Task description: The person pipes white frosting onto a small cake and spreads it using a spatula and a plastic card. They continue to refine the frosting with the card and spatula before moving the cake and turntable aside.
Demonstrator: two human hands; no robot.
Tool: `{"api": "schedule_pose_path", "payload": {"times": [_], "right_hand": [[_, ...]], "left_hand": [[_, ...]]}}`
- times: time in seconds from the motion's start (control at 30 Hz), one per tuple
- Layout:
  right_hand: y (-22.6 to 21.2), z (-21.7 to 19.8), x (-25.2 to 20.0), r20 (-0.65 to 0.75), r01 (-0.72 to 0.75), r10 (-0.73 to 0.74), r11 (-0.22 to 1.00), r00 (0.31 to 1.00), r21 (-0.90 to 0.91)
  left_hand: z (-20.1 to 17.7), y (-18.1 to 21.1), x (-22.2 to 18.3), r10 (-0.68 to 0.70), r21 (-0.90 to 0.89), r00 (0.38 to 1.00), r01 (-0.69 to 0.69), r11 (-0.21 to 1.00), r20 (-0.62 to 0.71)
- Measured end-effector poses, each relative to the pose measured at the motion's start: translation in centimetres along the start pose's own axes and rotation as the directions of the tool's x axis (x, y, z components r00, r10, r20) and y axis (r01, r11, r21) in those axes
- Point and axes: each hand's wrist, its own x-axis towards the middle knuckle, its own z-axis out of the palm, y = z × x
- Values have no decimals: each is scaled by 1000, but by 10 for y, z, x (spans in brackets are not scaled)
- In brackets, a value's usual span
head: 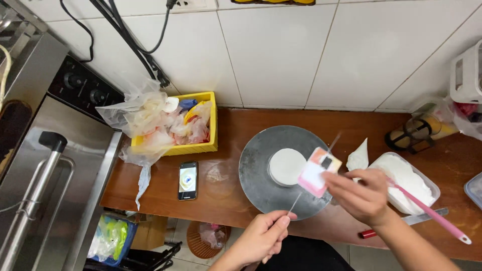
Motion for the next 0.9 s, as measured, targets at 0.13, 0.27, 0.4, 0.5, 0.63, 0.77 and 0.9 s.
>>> {"api": "schedule_pose_path", "payload": {"times": [0.13,0.27,0.4,0.5,0.63,0.77,0.9], "right_hand": [[-1,12,4,145,201,-198,980,969,-6],[-7,12,-8,186,111,-131,987,974,112],[-15,48,-57,150,-547,558,662,816,512],[-8,84,-84,689,-490,705,-547,168,679],[-15,100,-77,743,-440,662,-640,99,630],[-13,97,-92,688,-506,706,-538,166,674],[0,89,-105,639,-614,761,-452,113,647]], "left_hand": [[-8,28,-20,-59,71,998,57,996,30],[-32,21,-15,-20,31,999,21,999,-47],[-42,-5,-2,87,-29,991,-90,996,-104],[-31,-8,-5,75,-41,996,-77,996,-55],[-28,-5,-14,78,24,997,-78,997,-5],[-33,8,-19,47,-95,999,-46,994,11],[-47,29,-25,29,44,994,-25,999,-107]]}}
